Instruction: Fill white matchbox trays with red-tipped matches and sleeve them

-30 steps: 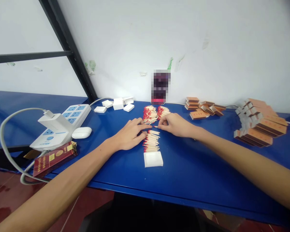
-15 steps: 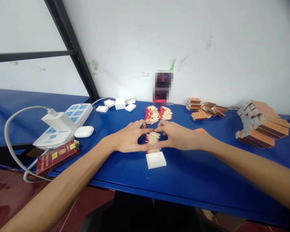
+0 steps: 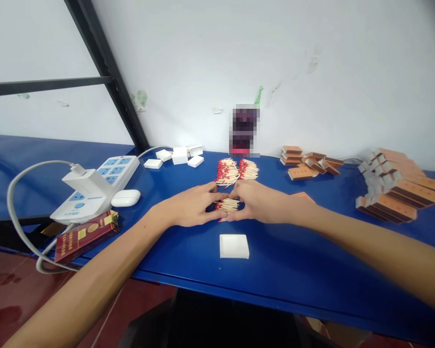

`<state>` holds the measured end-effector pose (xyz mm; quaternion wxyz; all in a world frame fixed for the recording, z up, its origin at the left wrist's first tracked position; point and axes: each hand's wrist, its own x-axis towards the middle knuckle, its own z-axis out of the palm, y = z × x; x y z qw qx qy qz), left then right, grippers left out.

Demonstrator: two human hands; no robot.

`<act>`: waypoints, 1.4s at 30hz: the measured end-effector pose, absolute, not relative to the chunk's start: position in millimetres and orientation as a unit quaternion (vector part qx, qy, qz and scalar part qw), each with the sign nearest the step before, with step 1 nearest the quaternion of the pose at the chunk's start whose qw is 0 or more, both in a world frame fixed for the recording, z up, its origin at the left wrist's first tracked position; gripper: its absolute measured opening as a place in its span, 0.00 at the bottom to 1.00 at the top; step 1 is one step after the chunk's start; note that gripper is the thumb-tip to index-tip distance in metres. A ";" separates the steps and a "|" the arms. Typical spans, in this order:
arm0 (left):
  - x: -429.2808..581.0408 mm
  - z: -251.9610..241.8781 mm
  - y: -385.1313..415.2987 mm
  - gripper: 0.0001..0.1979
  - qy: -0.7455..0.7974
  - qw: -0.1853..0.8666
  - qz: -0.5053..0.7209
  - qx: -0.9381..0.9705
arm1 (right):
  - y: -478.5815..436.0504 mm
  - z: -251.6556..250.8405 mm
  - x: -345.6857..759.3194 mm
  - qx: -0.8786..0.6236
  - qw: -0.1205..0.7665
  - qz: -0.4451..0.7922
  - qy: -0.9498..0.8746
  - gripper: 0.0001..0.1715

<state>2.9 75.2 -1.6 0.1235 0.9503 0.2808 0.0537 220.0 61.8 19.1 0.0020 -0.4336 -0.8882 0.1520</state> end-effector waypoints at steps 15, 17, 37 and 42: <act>22.3 -1.1 66.4 0.13 0.323 -0.024 -0.030 0.946 | 38.6 -11.6 208.4 -0.376 -0.043 -0.177 -0.908 0.16; 25.8 -4.4 64.9 0.13 0.314 -0.061 -0.054 0.946 | 38.1 -12.7 208.6 -0.383 -0.046 -0.179 -0.905 0.16; 15.2 33.8 -6.1 0.08 0.252 0.100 -0.054 0.961 | -28.0 20.1 233.6 -0.322 0.009 0.068 -0.944 0.16; 16.7 23.3 -5.7 0.09 0.314 0.186 -0.019 0.931 | -23.3 4.4 234.2 -0.315 -0.010 0.077 -0.946 0.12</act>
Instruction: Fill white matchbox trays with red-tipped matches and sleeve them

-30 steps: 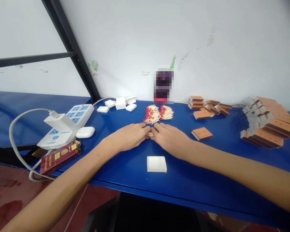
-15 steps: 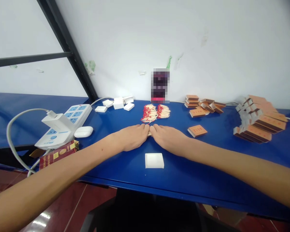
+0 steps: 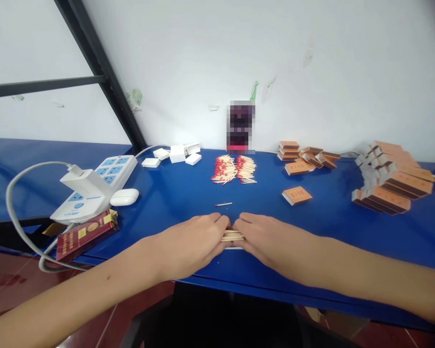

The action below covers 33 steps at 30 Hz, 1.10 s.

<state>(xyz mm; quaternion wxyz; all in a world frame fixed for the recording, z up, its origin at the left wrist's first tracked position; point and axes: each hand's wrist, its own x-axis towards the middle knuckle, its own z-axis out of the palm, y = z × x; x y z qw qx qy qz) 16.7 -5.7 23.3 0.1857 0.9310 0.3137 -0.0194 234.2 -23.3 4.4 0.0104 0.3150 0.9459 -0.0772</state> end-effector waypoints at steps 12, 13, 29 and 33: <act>12.4 17.6 1.6 0.10 0.385 0.351 0.105 0.847 | -14.9 22.9 238.5 0.436 -0.084 -0.306 0.842 0.10; 12.3 16.7 1.8 0.10 0.390 0.359 0.117 0.840 | -14.4 23.5 238.5 0.436 -0.086 -0.312 0.840 0.10; 17.4 6.4 13.7 0.06 0.384 0.378 0.158 0.827 | -12.2 23.1 238.3 0.437 -0.113 -0.391 0.803 0.18; 16.5 11.5 8.1 0.10 0.352 0.348 0.151 0.855 | -12.4 23.3 237.5 0.445 -0.127 -0.358 0.811 0.18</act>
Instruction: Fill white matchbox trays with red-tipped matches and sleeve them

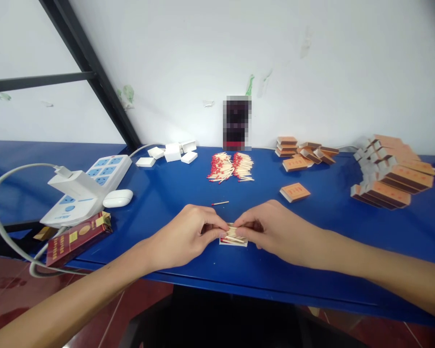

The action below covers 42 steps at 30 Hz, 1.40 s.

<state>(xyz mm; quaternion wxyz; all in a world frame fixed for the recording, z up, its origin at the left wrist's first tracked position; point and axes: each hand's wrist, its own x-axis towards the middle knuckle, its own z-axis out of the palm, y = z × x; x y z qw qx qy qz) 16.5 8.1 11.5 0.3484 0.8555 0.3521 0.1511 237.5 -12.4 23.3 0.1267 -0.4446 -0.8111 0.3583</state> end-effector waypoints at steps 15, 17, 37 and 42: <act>13.0 2.9 9.2 0.11 0.437 0.455 0.167 0.758 | -13.4 9.1 245.5 -0.475 0.211 0.397 -0.757 0.12; 8.3 2.9 13.5 0.12 0.447 0.390 0.179 0.784 | -2.5 7.8 248.0 -0.472 0.212 0.351 -0.781 0.13; 25.9 10.4 -12.6 0.08 0.398 0.237 0.219 0.859 | -5.8 11.1 261.9 -0.471 0.112 0.281 -0.829 0.11; 15.4 8.7 -14.4 0.23 0.360 0.230 0.199 0.882 | -11.7 21.9 242.5 -0.450 0.084 0.262 -0.849 0.08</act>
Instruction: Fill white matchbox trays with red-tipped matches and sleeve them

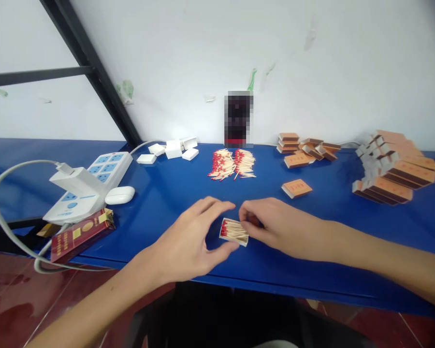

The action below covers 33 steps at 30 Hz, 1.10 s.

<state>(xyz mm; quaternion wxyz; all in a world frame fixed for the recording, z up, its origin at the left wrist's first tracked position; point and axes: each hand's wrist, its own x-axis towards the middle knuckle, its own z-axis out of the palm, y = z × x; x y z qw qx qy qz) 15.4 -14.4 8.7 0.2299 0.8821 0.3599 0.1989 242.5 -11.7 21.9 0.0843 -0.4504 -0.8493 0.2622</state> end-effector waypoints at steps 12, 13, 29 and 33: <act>9.9 -8.6 -9.3 0.18 0.286 0.033 0.115 0.951 | -5.1 -8.6 357.8 -0.468 0.073 -0.009 -0.880 0.25; 11.7 -8.8 -9.6 0.18 0.282 0.018 0.111 0.953 | -12.8 -9.8 353.0 -0.467 0.083 0.020 -0.880 0.25; 29.2 -9.4 -16.4 0.20 0.205 -0.115 0.089 0.968 | -37.6 -10.7 287.2 -0.460 0.187 0.171 -0.851 0.24; 28.2 -12.6 -16.0 0.21 0.202 -0.121 0.114 0.965 | -32.5 -12.6 289.6 -0.461 0.196 0.166 -0.849 0.24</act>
